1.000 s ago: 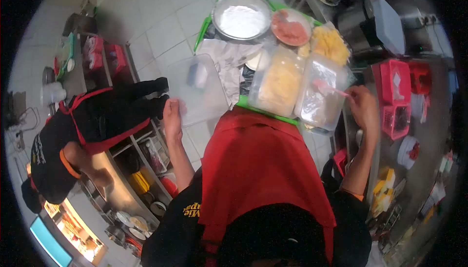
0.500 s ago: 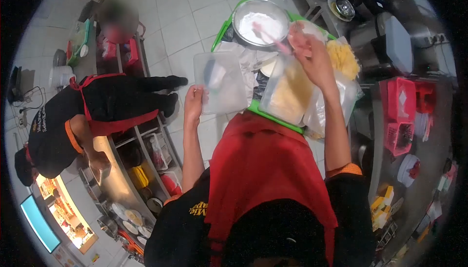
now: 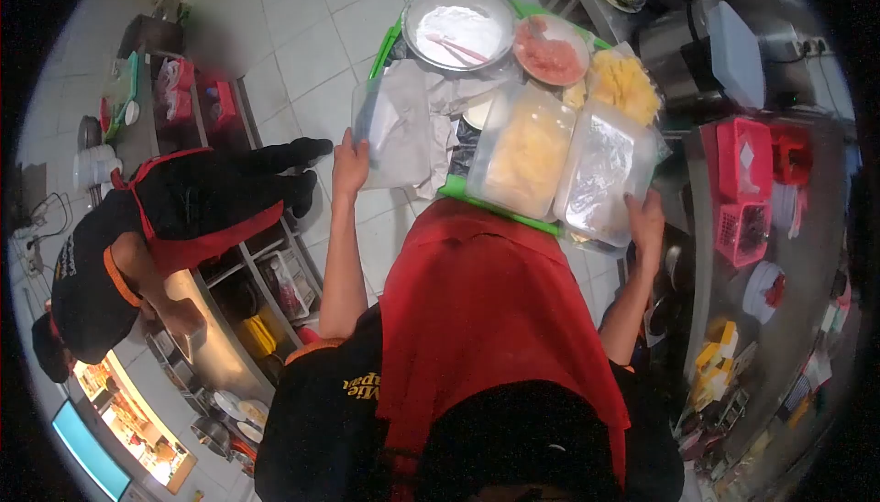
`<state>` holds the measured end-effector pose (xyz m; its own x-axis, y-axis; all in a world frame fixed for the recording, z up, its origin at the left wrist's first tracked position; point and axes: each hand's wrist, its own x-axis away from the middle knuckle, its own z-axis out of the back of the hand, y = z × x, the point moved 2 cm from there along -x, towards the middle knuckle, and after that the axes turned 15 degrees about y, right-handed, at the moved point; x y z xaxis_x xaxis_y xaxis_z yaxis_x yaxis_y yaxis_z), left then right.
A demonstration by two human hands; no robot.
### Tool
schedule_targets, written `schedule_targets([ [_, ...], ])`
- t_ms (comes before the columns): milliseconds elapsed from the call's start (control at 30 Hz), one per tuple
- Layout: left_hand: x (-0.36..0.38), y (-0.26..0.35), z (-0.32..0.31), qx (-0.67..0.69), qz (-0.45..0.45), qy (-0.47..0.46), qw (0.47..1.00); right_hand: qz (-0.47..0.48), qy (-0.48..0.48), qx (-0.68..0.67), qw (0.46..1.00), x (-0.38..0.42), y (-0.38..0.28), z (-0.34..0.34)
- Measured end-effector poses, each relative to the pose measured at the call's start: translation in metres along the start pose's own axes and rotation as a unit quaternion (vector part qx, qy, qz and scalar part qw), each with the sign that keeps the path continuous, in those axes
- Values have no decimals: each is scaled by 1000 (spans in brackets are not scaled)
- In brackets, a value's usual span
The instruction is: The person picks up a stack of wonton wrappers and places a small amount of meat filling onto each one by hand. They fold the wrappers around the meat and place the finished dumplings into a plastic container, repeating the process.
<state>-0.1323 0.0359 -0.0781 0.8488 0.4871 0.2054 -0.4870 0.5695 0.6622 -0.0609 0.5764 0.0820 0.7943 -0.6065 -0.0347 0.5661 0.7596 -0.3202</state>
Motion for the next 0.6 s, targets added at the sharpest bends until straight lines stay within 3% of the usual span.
schedule_targets([
  [100,-2,-3,-5,-36,-34,22,999,59,-5,36,998,5,26,-20],
  [167,0,-6,-1,-64,-65,43,995,28,-4,-6,1000,10,28,-22],
  [267,8,-3,3,-8,-25,11,1000,-5,-8,-77,997,21,-4,0],
  [400,14,-13,7,-48,-63,75,994,35,-28,-145,989,33,-45,14],
  [600,31,1,13,-10,-27,63,998,74,-81,-162,981,55,-97,-32],
])
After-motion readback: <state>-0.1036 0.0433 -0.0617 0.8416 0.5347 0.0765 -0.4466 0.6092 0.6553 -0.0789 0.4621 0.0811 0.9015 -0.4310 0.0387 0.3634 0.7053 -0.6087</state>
